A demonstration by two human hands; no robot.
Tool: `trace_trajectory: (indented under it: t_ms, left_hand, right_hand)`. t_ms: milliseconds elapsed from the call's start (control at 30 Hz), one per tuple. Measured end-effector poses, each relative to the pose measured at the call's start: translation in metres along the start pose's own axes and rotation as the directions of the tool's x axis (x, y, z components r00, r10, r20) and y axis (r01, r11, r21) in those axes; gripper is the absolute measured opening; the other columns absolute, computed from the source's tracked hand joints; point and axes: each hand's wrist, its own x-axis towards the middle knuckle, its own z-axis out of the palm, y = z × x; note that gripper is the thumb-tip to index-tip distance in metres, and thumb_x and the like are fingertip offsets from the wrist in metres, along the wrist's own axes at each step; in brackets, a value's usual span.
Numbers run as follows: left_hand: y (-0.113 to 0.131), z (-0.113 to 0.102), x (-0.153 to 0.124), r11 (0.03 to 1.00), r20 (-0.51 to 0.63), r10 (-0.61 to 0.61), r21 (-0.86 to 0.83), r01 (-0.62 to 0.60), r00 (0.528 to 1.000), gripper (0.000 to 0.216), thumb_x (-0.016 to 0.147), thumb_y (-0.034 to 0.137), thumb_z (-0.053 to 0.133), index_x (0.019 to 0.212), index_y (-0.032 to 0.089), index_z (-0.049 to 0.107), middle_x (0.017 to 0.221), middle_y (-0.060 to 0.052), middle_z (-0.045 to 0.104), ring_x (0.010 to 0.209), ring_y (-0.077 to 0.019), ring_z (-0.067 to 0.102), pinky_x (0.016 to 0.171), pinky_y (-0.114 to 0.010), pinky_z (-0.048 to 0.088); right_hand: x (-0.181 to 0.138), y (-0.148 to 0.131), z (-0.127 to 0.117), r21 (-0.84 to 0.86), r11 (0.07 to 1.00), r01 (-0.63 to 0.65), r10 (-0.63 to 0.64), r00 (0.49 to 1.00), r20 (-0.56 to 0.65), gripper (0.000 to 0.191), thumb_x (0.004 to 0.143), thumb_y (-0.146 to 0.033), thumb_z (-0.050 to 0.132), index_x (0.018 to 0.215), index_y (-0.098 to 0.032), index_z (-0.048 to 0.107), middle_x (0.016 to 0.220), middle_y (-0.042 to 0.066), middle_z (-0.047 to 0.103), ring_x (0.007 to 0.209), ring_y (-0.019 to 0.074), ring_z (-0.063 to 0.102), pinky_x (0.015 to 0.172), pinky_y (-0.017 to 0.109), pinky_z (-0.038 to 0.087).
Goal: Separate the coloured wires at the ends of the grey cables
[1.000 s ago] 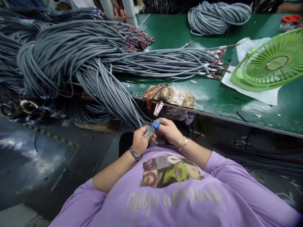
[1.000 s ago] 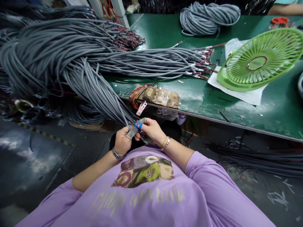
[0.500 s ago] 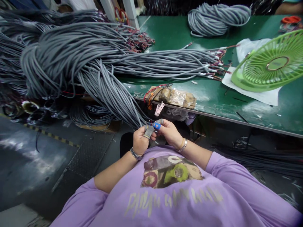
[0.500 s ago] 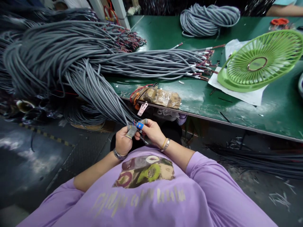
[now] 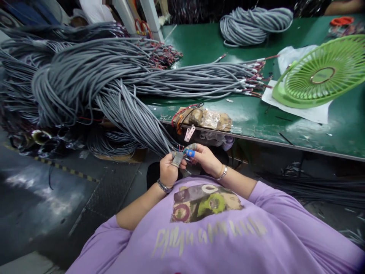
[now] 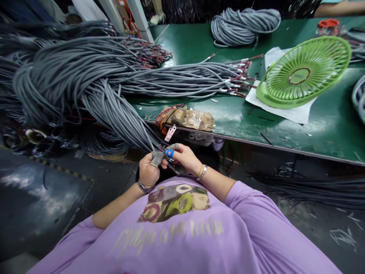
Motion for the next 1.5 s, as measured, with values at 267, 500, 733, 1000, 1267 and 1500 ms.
trace_trajectory:
  t_ms: [267, 500, 733, 1000, 1267, 1500]
  left_hand:
    - [0.01, 0.007, 0.001, 0.998, 0.046, -0.035, 0.048, 0.033, 0.998, 0.031, 0.08, 0.044, 0.067, 0.071, 0.015, 0.064, 0.056, -0.001, 0.065, 0.044, -0.0089, 0.057, 0.045, -0.019, 0.046]
    - [0.01, 0.003, 0.003, 0.996, 0.014, -0.079, -0.049, 0.08, 0.997, 0.033, 0.079, 0.046, 0.067, 0.071, 0.015, 0.064, 0.057, -0.001, 0.065, 0.045, -0.0087, 0.057, 0.044, -0.019, 0.046]
    - [0.007, -0.007, 0.001, 0.985, -0.006, -0.093, -0.145, 0.091, 0.996, 0.03, 0.08, 0.044, 0.068, 0.075, 0.014, 0.066, 0.055, 0.0, 0.064, 0.041, -0.0077, 0.054, 0.041, -0.018, 0.041]
    - [0.014, -0.007, 0.006, 0.974, -0.004, -0.087, -0.209, 0.084, 0.996, 0.029, 0.079, 0.04, 0.07, 0.067, 0.015, 0.063, 0.053, 0.001, 0.062, 0.04, -0.0066, 0.051, 0.041, -0.018, 0.039]
    - [0.019, -0.005, 0.024, 0.928, 0.329, -0.22, -0.22, 0.301, 0.918, 0.04, 0.069, 0.05, 0.076, 0.062, 0.013, 0.062, 0.045, 0.0, 0.059, 0.033, -0.0069, 0.047, 0.034, -0.018, 0.032]
    - [0.019, -0.003, 0.044, 0.873, 0.476, -0.24, -0.276, 0.403, 0.846, 0.044, 0.064, 0.051, 0.08, 0.059, 0.014, 0.057, 0.036, 0.002, 0.051, 0.028, -0.0066, 0.041, 0.037, -0.02, 0.038]
  right_hand:
    - [0.001, 0.003, 0.002, -0.043, 0.999, 0.03, -0.032, 0.998, -0.059, 0.036, 0.062, -0.042, 0.082, 0.071, -0.016, 0.06, 0.057, -0.005, 0.053, 0.05, 0.0069, 0.042, 0.05, 0.022, 0.034]
    - [-0.001, 0.006, 0.002, -0.125, 0.989, 0.076, -0.083, 0.995, -0.051, 0.033, 0.066, -0.041, 0.081, 0.07, -0.016, 0.059, 0.059, -0.005, 0.054, 0.052, 0.0072, 0.042, 0.052, 0.023, 0.035]
    - [-0.005, 0.003, 0.005, -0.195, 0.968, 0.158, -0.153, 0.987, 0.042, 0.035, 0.065, -0.043, 0.082, 0.072, -0.017, 0.061, 0.065, -0.002, 0.06, 0.059, 0.0102, 0.05, 0.06, 0.026, 0.042]
    - [-0.001, 0.008, -0.019, -0.089, 0.992, 0.089, -0.092, 0.995, -0.034, 0.04, 0.069, -0.052, 0.078, 0.078, -0.015, 0.065, 0.068, -0.001, 0.06, 0.057, 0.0078, 0.048, 0.058, 0.023, 0.042]
    - [0.037, -0.015, -0.022, 0.195, 0.97, -0.142, 0.149, 0.989, -0.017, 0.054, 0.081, -0.068, 0.057, 0.082, -0.015, 0.066, 0.074, 0.003, 0.062, 0.056, 0.0082, 0.05, 0.052, 0.021, 0.043]
    - [0.049, -0.025, -0.006, 0.231, 0.972, -0.046, 0.04, 0.999, 0.03, 0.049, 0.074, -0.061, 0.07, 0.087, -0.014, 0.068, 0.064, -0.001, 0.056, 0.053, 0.0066, 0.044, 0.049, 0.019, 0.037]
